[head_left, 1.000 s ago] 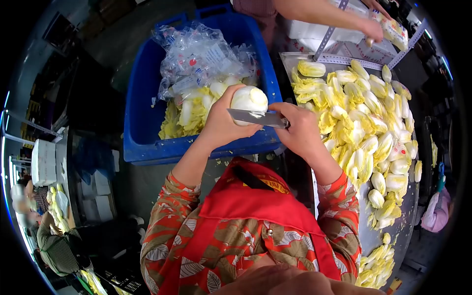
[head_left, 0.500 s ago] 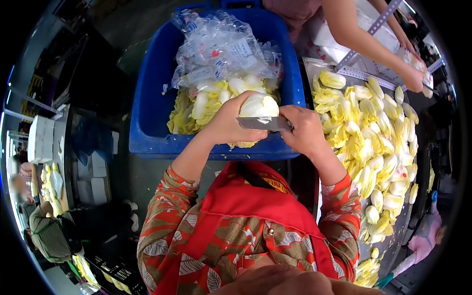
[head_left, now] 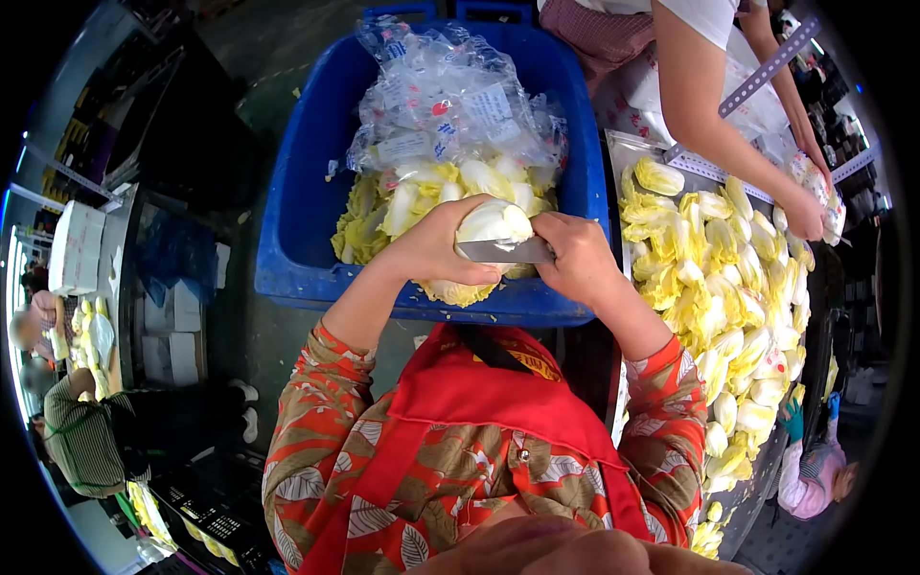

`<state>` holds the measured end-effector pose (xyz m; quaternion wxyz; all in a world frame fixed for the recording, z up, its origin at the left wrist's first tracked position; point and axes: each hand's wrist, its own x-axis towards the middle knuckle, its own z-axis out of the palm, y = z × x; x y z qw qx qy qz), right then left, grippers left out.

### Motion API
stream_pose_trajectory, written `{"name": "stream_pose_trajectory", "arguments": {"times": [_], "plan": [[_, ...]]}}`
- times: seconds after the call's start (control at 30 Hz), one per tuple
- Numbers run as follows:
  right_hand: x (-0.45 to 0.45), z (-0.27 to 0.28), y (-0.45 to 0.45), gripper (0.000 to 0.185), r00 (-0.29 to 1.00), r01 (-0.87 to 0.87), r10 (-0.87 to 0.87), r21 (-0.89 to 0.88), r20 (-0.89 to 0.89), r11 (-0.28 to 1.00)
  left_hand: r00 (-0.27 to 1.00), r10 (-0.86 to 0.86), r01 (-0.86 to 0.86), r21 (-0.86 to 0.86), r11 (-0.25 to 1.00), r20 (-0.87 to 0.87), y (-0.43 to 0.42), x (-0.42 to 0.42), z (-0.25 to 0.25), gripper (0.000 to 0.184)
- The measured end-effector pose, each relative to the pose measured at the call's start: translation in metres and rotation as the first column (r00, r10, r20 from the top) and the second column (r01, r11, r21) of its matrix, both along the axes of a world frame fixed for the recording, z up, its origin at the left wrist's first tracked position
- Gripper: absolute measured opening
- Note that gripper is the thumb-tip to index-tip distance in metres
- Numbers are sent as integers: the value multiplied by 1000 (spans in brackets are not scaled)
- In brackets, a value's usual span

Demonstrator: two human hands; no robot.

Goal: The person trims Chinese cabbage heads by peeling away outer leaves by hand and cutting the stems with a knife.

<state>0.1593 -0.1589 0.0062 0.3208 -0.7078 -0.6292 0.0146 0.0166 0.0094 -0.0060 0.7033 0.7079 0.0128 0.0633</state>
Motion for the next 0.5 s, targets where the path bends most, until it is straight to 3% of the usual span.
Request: {"name": "stream_pose_trajectory", "arguments": {"times": [0.17,0.27,0.43,0.5], "plan": [[5,-12,12,17,999,42,-42,-5,22,999,995,92,-89,71,993,-36,-1,-2,5,66],[10,-21,15,17,991,133,-133,-28,18,991,965,258,-248,477,843,46,-5,-5,10,70],[13,-20,23,12,987,153,-146,104,-75,983,959,281,-261,467,845,27,-9,-4,14,72],[17,-22,26,10,980,190,-185,76,-77,979,929,356,-357,491,795,101,-8,-1,11,73]]}}
